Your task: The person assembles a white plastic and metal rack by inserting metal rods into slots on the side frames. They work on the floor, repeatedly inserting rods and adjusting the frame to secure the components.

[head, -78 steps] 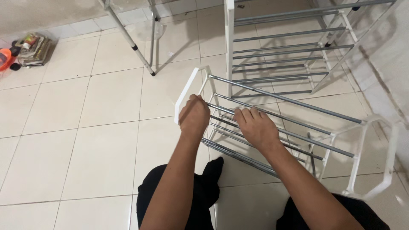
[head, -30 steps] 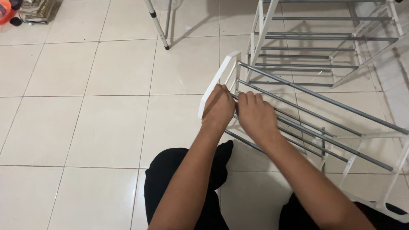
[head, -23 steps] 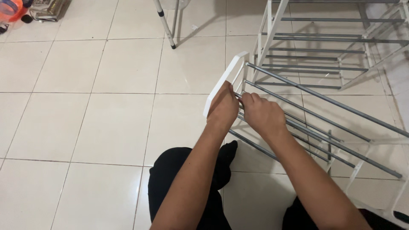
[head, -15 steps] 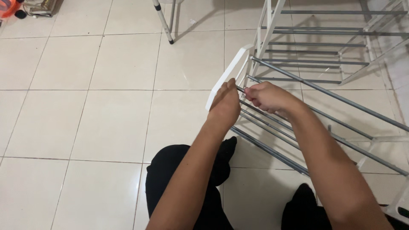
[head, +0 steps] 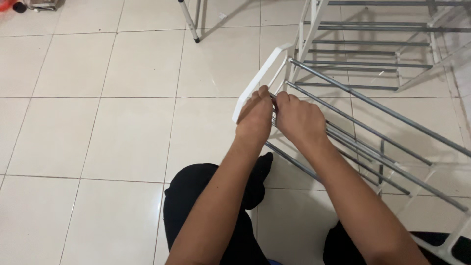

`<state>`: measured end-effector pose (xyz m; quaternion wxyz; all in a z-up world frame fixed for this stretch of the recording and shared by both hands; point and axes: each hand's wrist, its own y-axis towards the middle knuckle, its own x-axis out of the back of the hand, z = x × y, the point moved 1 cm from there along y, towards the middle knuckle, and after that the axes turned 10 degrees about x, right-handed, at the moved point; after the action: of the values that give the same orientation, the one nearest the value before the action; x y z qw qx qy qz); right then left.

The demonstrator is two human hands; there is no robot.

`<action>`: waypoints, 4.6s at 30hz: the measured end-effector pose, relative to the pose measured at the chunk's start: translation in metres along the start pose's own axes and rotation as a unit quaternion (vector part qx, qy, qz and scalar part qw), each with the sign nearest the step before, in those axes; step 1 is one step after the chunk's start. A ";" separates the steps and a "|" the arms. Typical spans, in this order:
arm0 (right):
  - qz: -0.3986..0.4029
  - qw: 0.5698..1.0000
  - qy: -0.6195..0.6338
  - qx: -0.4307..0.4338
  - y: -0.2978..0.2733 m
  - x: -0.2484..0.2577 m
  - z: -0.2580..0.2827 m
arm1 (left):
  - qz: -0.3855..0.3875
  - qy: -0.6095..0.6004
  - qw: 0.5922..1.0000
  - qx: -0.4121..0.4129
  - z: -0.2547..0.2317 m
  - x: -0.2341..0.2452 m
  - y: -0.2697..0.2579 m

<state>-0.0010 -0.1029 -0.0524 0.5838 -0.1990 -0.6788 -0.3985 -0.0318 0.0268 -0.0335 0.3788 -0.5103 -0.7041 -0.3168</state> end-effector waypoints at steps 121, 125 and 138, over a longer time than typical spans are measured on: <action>0.152 0.923 0.335 -0.113 0.038 0.011 -0.039 | 0.058 -0.004 0.998 0.024 -0.015 -0.009 0.024; 0.028 1.000 -0.006 -0.010 0.012 0.014 -0.006 | 0.060 0.023 0.998 0.020 -0.019 -0.011 0.025; 0.110 0.967 0.224 -0.040 0.041 0.005 -0.037 | 0.060 0.022 0.998 0.005 -0.015 0.000 0.028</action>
<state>0.0512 -0.1083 -0.0347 0.7531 -0.2011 -0.4880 -0.3928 -0.0021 0.0214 -0.0241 0.4147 -0.5429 -0.6652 -0.3012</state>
